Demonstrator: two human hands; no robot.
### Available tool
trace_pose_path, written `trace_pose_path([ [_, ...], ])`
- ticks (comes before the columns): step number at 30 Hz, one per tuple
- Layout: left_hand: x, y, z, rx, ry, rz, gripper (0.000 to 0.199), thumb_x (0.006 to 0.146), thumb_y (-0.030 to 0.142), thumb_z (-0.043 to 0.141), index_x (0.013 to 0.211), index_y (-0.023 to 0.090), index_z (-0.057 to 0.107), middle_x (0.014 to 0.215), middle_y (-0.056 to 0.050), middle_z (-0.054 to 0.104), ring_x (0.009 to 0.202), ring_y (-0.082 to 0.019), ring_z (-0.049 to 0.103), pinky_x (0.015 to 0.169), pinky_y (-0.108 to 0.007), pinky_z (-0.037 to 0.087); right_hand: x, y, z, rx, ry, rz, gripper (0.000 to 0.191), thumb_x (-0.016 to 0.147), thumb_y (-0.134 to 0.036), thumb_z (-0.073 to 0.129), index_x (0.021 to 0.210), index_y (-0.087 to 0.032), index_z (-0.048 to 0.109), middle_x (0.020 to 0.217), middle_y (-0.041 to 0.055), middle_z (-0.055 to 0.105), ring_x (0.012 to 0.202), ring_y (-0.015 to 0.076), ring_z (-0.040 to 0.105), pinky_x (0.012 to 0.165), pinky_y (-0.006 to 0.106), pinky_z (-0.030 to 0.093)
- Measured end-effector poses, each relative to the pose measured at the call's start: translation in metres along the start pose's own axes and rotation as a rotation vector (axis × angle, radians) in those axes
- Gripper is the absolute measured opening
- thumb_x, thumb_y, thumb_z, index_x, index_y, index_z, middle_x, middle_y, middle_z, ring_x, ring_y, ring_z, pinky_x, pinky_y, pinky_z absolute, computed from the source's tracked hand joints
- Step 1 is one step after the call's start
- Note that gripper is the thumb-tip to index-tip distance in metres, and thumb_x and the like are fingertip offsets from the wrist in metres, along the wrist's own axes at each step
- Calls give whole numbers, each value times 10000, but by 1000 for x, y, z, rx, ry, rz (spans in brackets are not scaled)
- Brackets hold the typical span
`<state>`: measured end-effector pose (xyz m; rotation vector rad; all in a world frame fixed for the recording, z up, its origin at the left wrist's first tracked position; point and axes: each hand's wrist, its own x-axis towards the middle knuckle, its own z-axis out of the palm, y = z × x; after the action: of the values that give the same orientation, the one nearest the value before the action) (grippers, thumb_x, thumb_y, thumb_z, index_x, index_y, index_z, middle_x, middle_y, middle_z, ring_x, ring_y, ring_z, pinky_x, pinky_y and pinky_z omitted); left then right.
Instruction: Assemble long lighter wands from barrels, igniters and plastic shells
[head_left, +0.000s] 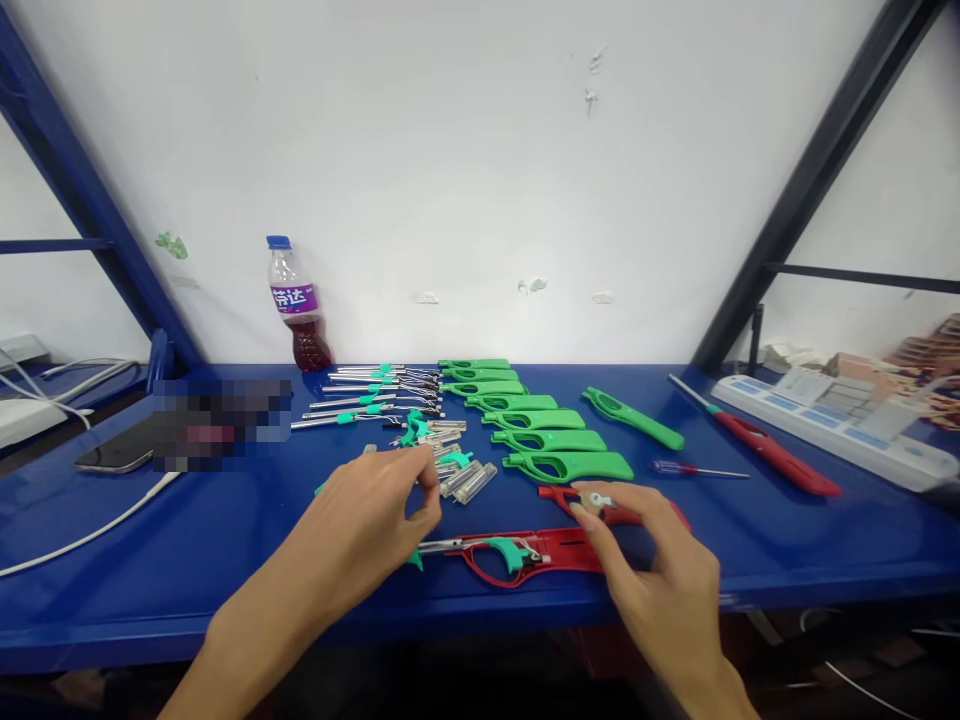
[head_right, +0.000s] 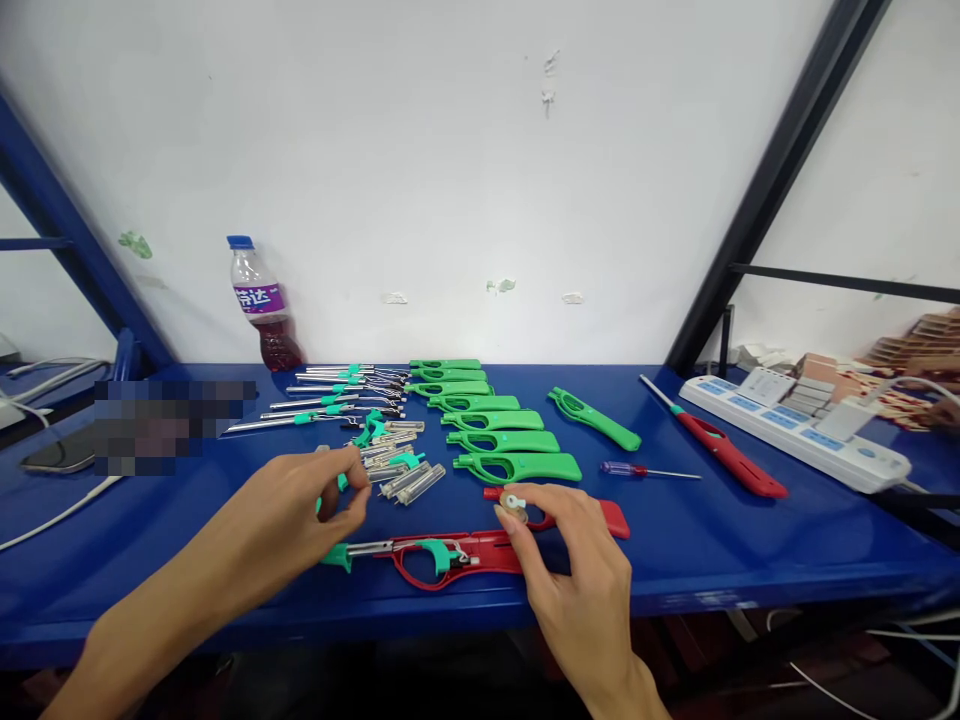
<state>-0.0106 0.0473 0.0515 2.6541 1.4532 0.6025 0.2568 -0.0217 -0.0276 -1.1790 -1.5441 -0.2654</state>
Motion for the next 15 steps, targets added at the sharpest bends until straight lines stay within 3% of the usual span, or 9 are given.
trace_pose_path([
  [3, 4, 6, 11, -180, 63, 53, 130, 939, 164, 598, 924, 254, 690, 700, 67, 696, 585, -133, 607, 586, -254, 409, 0, 0, 0, -2, -3, -8, 100, 1028, -241, 704, 1113, -292, 697, 1032, -10, 779, 969, 210, 719, 913, 363, 519],
  [6, 7, 13, 20, -344, 121, 93, 214, 988, 223, 576, 1117, 266, 740, 866, 44, 795, 558, -112, 599, 546, -239, 437, 1, -1, 0, 4, -10, -15, 114, 1022, -215, 707, 1109, -289, 698, 1034, -8, 780, 973, 212, 713, 914, 370, 513],
  [9, 7, 21, 27, -485, 142, 111, 206, 999, 255, 576, 1062, 259, 773, 973, 14, 823, 612, -115, 662, 536, -225, 479, 2, -2, 0, 6, -14, -33, 136, 1013, -187, 717, 1106, -286, 699, 1014, -10, 776, 951, 203, 699, 903, 371, 505],
  [15, 4, 37, 34, -725, 96, 18, 175, 1015, 277, 571, 965, 232, 732, 766, 25, 777, 623, -146, 758, 575, -224, 572, 1, -1, -1, 51, -31, -84, 169, 984, -141, 745, 1092, -260, 695, 983, -7, 762, 929, 189, 675, 880, 370, 503],
])
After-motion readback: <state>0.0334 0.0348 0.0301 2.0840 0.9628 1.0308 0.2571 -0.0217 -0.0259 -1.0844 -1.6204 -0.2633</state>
